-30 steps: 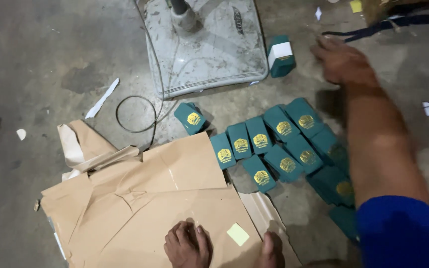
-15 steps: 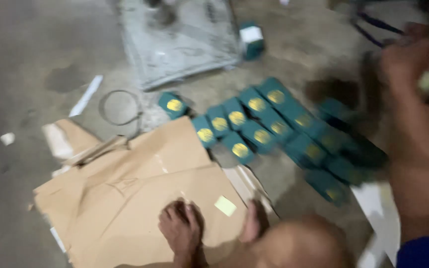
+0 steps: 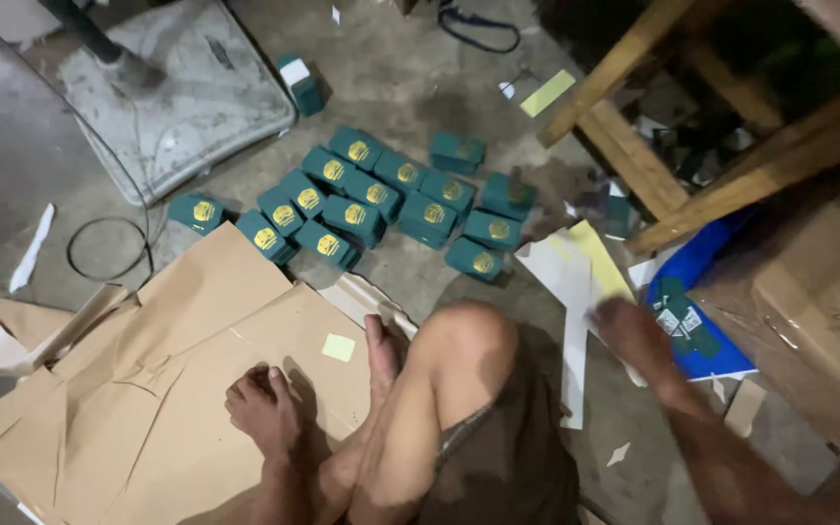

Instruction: Applying small adhesive labels to green product boxes.

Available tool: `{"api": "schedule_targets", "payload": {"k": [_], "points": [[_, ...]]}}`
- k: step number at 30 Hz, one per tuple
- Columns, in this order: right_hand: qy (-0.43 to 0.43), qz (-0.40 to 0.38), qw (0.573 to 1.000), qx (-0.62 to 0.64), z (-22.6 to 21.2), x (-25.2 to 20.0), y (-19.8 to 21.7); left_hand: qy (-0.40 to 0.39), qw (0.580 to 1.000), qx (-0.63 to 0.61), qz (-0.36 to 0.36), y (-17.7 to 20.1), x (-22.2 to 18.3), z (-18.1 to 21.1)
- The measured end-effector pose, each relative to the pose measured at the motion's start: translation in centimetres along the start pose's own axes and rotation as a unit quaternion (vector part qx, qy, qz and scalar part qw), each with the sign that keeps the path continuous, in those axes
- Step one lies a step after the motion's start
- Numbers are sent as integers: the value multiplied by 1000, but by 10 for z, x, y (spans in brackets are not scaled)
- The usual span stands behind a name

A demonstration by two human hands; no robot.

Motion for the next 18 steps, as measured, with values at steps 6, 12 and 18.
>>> {"api": "schedule_targets", "payload": {"k": [6,12,18], "points": [[-113,-7,991,-75,-70,-84,1,38,994,-104,-24,35,-5,-9],[-125,-45,991,22,9,-57,-69,18,996,-85,-29,64,-44,-12],[-188,-51,975,105,90,-26,-101,-15,992,-127,25,63,-52,-43]]}}
Point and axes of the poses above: each hand's wrist, its own x-axis towards the middle knuckle, its own y-axis out of the back of the hand, z = x × y, the point moved 4 cm from there along x, towards the middle knuckle, and after that the axes turned 3 degrees about x, right-handed, at the moved point
